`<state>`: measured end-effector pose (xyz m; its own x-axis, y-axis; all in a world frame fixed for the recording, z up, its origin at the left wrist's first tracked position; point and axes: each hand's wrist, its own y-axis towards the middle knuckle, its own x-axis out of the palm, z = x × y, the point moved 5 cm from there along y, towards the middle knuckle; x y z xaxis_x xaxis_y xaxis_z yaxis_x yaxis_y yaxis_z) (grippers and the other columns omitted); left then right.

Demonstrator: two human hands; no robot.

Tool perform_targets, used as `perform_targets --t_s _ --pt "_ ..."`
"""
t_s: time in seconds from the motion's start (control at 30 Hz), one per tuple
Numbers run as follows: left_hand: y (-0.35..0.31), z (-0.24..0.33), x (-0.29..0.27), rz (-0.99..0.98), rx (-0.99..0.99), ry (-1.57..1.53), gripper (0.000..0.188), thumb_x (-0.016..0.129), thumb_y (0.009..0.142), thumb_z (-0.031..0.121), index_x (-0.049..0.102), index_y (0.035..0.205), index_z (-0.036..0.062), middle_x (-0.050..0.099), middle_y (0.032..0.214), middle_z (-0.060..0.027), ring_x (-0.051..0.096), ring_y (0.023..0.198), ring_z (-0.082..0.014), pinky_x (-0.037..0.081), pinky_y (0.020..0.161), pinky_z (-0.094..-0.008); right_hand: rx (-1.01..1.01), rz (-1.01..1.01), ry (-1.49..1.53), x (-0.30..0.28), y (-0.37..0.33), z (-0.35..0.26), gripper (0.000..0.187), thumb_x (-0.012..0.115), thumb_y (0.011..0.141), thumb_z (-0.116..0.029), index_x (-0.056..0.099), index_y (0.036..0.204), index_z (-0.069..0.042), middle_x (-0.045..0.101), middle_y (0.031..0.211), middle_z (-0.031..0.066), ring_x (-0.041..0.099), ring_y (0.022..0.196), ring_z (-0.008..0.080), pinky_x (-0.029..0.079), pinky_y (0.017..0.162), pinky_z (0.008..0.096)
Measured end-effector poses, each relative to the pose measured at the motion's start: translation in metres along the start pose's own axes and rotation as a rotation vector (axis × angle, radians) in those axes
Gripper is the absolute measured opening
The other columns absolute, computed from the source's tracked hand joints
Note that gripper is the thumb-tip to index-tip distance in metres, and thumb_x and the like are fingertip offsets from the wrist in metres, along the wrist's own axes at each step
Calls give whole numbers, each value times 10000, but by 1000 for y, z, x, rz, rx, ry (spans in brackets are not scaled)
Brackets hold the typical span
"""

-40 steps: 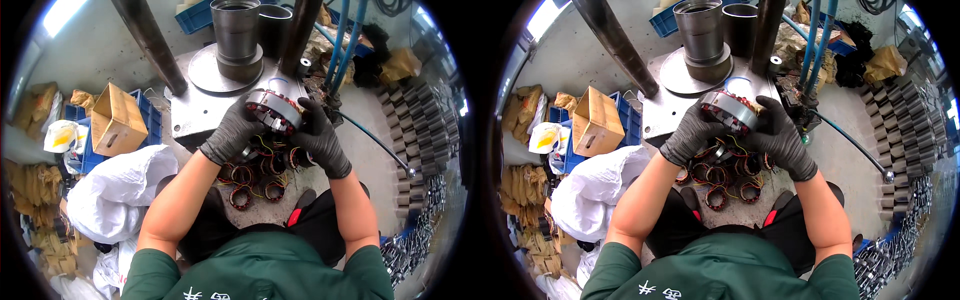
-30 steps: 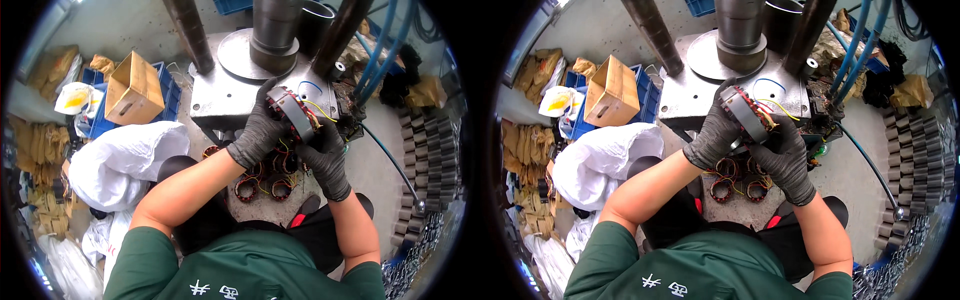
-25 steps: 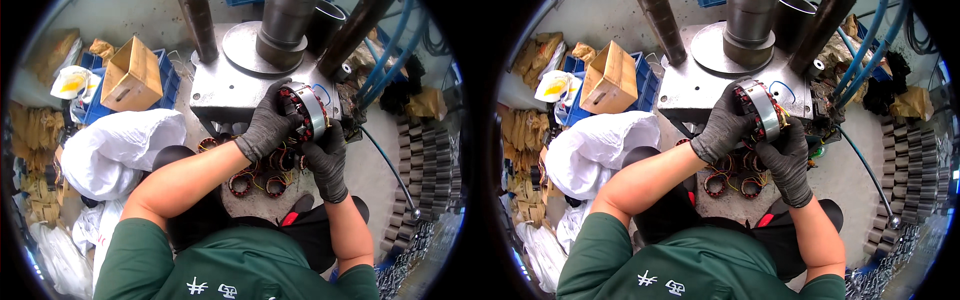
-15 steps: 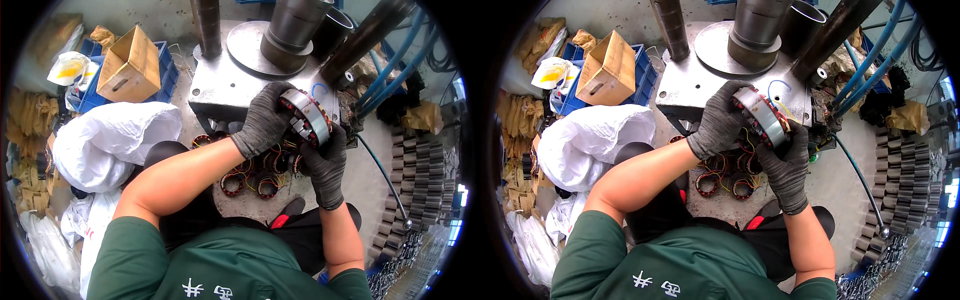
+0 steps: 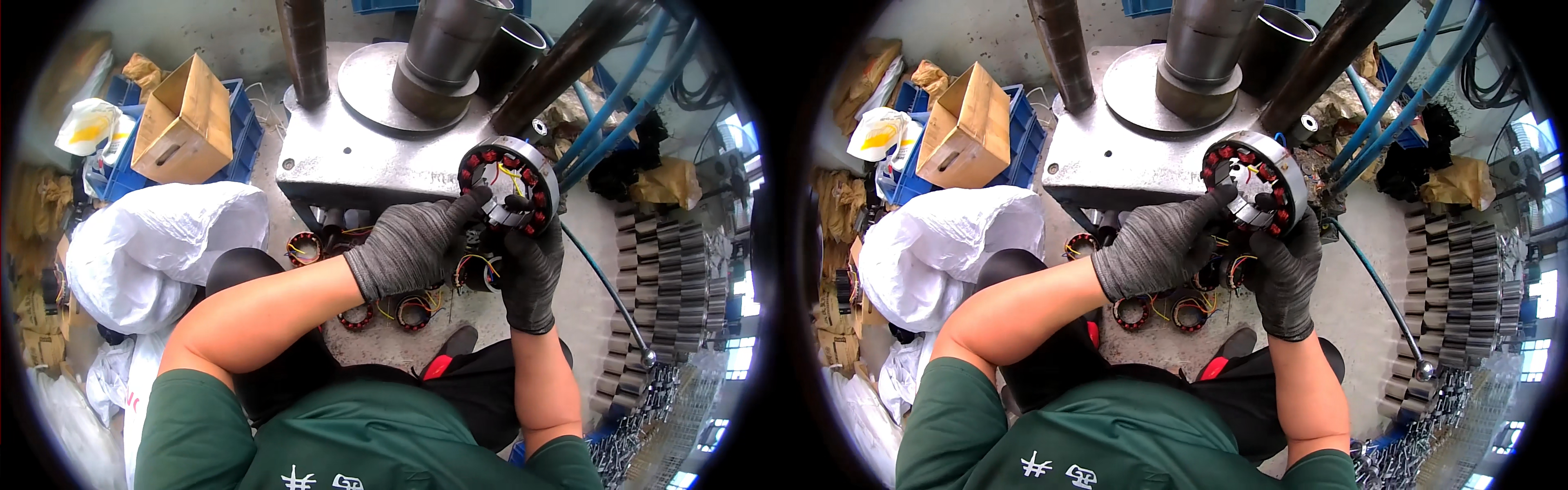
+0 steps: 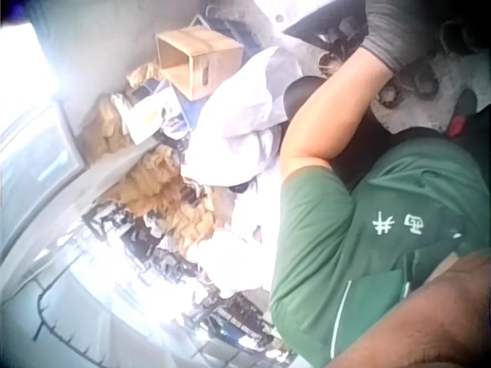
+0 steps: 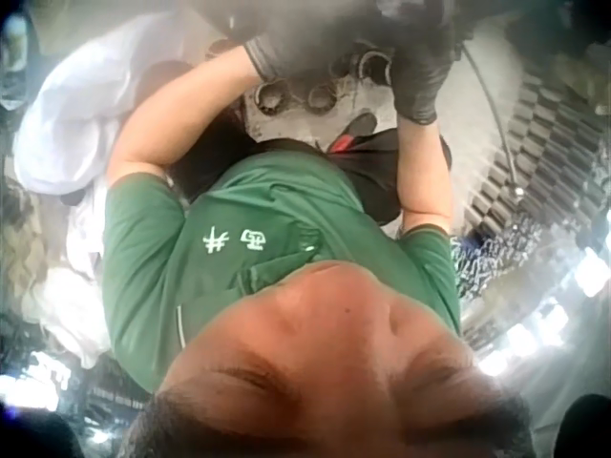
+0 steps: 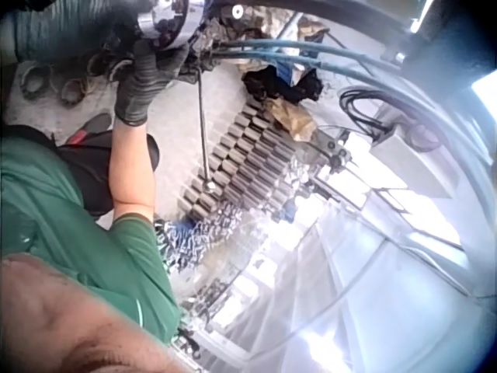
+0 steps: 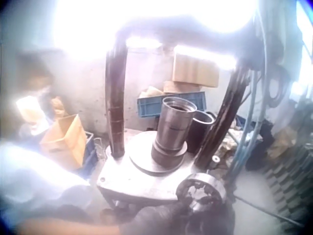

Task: The person uses a press machine and a small tool to assemble a stator by inserting copper coils into a metal frame and then securing them.

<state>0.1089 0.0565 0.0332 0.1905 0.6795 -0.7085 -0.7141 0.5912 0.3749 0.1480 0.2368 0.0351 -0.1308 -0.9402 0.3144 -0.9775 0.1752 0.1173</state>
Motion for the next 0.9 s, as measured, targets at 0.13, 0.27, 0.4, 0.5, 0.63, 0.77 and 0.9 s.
perform_targets --t_s 0.13,0.27,0.4,0.5,0.63,0.77,0.9 --pt "8 7 10 -225 -69 -7 764 669 920 122 320 1599 86 710 936 -161 716 771 -331 552 631 -461 -93 43 -156 -11 -1 3 662 892 790 -168 566 1350 -32 666 1217 63 656 1103 197 554 974 361" --pt "-5 19 25 -219 -29 -477 908 650 926 139 122 1665 132 674 848 -206 687 773 -389 554 733 -493 -104 28 -168 -16 -6 13 666 882 770 -109 567 1354 -47 667 1205 49 641 1080 173 542 951 339" --pt "-14 27 25 -398 -110 -742 860 637 899 84 226 1651 156 698 925 -229 697 826 -401 565 752 -470 -82 84 -136 -23 -6 10 649 865 802 -141 560 1367 -44 674 1203 66 659 1063 185 565 931 346" --pt "-11 15 15 -136 34 -437 576 659 901 100 534 1463 126 715 923 -190 714 850 -365 578 775 -442 -142 33 -55 -11 0 -10 662 860 808 -168 561 1382 -28 679 1203 82 683 1022 204 595 878 352" --pt "-3 -21 5 37 -387 -736 301 697 977 166 628 1219 1 725 1010 -133 686 897 -193 579 835 -345 45 -6 62 -11 0 -14 642 785 840 -214 565 1409 -11 689 1244 123 712 959 221 621 783 358" --pt "8 -26 -1 71 -380 -1244 575 780 960 234 512 1390 -37 705 1120 -155 682 1034 -192 575 924 -340 117 -54 214 -12 -6 -2 614 687 933 -270 515 1477 -43 612 1436 161 696 1119 277 608 898 386" --pt "6 -26 0 109 -325 -1172 564 782 955 293 531 1347 -26 676 1171 -107 647 1025 -146 571 876 -292 264 -136 331 8 -11 10 593 673 927 -252 527 1467 -54 621 1429 167 698 978 248 599 740 364"
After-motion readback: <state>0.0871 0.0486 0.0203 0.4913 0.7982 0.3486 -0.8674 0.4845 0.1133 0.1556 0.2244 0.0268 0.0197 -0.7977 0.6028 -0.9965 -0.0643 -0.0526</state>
